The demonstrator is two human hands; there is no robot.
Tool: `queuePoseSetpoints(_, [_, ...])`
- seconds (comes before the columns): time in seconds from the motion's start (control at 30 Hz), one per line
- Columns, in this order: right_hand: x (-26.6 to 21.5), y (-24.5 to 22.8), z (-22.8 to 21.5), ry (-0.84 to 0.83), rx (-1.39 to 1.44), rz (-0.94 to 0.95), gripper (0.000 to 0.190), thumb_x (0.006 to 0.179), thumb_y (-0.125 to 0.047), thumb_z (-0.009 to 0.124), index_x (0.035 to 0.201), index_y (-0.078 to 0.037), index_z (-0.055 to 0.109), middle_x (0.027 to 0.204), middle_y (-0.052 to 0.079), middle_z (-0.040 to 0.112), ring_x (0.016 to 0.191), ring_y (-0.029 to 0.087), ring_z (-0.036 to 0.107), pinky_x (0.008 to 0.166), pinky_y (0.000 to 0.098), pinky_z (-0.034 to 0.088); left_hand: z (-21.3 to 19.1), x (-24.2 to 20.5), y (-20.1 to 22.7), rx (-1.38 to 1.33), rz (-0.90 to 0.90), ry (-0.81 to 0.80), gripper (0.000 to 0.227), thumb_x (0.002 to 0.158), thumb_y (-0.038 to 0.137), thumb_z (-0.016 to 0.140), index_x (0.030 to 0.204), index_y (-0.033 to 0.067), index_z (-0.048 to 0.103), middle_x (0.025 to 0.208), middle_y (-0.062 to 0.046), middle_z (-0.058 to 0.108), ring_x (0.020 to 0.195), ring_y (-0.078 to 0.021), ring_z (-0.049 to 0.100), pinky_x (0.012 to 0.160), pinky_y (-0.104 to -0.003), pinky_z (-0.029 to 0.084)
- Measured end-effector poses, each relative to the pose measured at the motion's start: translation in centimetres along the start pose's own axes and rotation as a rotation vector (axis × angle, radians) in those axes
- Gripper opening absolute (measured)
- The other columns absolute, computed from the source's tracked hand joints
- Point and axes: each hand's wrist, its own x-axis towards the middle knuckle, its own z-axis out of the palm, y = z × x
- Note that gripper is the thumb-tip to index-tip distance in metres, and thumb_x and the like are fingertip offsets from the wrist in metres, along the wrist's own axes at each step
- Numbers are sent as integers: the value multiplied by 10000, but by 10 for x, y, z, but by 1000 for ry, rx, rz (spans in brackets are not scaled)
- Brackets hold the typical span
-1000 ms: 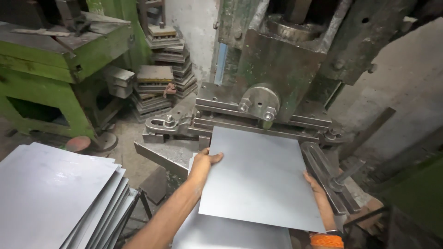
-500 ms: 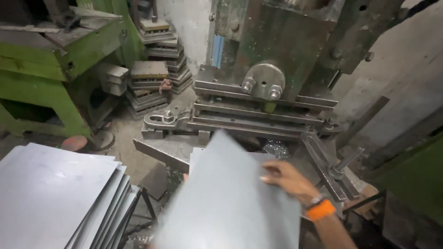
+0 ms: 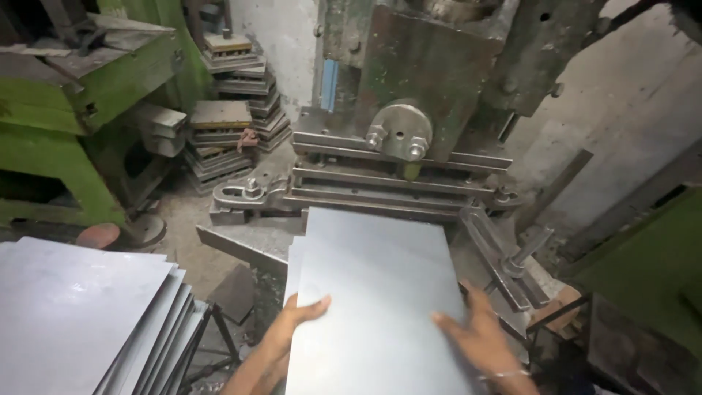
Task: Feeding flat metal sheets into an industrial press to stamp holes and stacking the finished plates.
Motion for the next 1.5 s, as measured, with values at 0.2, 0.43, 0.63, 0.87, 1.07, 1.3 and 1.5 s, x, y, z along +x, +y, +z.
queuePoseSetpoints(0.2, [-10, -65, -68, 27, 1089, 836, 688, 881, -99, 573, 1537, -36, 375, 1645, 144, 352, 1531, 346, 318, 1237, 546, 285, 35, 14, 54, 137, 241, 5, 717, 799, 259, 677, 1402, -88, 504, 1437, -372, 544, 1357, -537, 502, 1127, -679, 366])
queuePoseSetpoints(0.43, [38, 54, 22, 268, 1273, 282, 366, 895, -25, 541, 1240, 70, 615, 1390, 129, 563, 1280, 223, 485, 1108, 304, 318, 37, 50, 80, -21, 262, 7, 404, 868, 2, 601, 1227, -181, 574, 1142, -374, 649, 1002, -398, 659, 895, -410, 523])
queuePoseSetpoints(0.63, [41, 36, 10, 266, 1567, 598, 353, 935, -168, 552, 1228, 20, 608, 1339, 120, 568, 1205, 212, 494, 1049, 314, 338, 64, 27, 84, 179, 299, 197, 453, 857, 58, 642, 1263, -140, 602, 1135, -389, 684, 984, -462, 717, 904, -435, 555])
queuePoseSetpoints(0.87, [49, 84, 41, 270, 1516, 374, 266, 958, -81, 525, 1168, -7, 670, 1461, 54, 571, 1334, 182, 496, 1151, 315, 316, 63, 34, 81, 157, 314, 207, 452, 834, 56, 657, 1243, -135, 632, 1102, -372, 704, 950, -442, 723, 891, -418, 554])
queuePoseSetpoints(1.07, [60, 117, 53, 232, 1558, 395, 236, 958, -115, 568, 1137, -31, 696, 1360, 37, 633, 1241, 161, 534, 1104, 300, 338, 72, 20, 83, 236, 302, 274, 438, 847, 98, 674, 1237, -97, 647, 1066, -319, 737, 895, -389, 746, 872, -390, 574])
queuePoseSetpoints(1.3, [44, 68, 27, 259, 1543, 503, 258, 970, -118, 545, 1163, 18, 650, 1328, 85, 615, 1185, 193, 525, 1058, 308, 363, 71, 17, 85, 247, 290, 287, 376, 871, 116, 678, 1198, -70, 680, 1005, -276, 753, 847, -341, 743, 827, -353, 573])
queuePoseSetpoints(1.5, [47, 79, 32, 264, 1343, 299, 288, 926, 13, 542, 1191, -4, 652, 1492, 84, 559, 1338, 193, 498, 1174, 309, 320, 66, 24, 83, 188, 329, 256, 349, 837, 74, 693, 1133, -111, 711, 942, -270, 753, 786, -321, 728, 759, -344, 568])
